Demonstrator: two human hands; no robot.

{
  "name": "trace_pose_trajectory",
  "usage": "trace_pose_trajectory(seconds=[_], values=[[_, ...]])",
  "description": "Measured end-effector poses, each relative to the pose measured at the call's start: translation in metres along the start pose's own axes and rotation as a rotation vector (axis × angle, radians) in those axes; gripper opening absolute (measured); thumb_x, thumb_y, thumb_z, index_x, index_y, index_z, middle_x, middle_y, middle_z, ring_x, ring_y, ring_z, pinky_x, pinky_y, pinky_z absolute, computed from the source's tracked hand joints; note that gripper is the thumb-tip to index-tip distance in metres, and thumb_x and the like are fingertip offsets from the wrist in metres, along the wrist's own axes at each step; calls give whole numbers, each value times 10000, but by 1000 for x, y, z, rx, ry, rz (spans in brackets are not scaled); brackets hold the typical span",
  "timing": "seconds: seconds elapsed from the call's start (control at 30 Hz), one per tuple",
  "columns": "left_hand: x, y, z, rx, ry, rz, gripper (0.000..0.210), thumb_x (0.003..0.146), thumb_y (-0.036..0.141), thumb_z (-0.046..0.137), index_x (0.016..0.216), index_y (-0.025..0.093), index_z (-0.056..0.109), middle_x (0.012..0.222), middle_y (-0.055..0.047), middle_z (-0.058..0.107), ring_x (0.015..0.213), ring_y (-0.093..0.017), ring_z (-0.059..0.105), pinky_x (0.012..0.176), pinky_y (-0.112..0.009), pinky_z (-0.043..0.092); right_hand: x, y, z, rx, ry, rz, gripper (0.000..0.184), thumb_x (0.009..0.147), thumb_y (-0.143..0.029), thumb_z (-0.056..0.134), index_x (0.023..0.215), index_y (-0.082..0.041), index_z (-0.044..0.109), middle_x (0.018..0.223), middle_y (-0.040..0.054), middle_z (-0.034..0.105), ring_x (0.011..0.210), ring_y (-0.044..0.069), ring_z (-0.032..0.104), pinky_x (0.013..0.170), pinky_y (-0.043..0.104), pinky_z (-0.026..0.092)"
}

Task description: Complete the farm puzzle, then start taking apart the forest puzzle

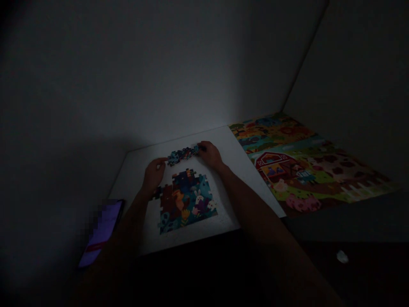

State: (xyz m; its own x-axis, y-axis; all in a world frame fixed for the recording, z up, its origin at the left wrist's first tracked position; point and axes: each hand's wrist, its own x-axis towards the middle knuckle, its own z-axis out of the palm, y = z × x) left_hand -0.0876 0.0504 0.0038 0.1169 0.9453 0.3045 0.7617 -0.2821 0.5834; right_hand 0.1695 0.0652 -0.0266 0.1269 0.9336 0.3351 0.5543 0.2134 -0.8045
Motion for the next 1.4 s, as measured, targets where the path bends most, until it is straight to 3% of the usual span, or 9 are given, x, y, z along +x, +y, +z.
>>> trace_pose_trajectory(seconds=[0.3,0.53,0.97,1.4], values=[[-69,-23,-21,14,-11,51,341,896,208,416,1095,194,693,1121,-81,715,1074,-232,636,1010,-429,482,-7,-8,-7,-8,-15,-20,294,818,-192,604,1089,-170,716,1135,105,710,995,239,669,914,397,511],[-107,-33,-28,97,-49,160,341,937,278,433,1147,161,674,1305,-130,640,1245,-260,568,1104,-476,425,-14,-24,-11,-28,-113,-108,258,859,-264,576,1043,-158,722,1029,91,744,907,221,674,834,346,506],[-112,-32,-31,118,-136,142,449,838,224,524,1277,182,609,1426,-113,548,1354,-274,469,1150,-502,375,-17,-31,-7,-110,-297,-146,222,856,-236,587,1006,-202,747,948,47,749,806,196,650,756,311,476],[-113,-31,-29,100,-72,151,383,903,239,486,1266,207,605,1386,-108,572,1313,-257,501,1133,-495,394,-20,-29,-2,-143,-426,-158,207,844,-230,641,1025,-201,736,911,42,741,760,165,649,712,275,485]])
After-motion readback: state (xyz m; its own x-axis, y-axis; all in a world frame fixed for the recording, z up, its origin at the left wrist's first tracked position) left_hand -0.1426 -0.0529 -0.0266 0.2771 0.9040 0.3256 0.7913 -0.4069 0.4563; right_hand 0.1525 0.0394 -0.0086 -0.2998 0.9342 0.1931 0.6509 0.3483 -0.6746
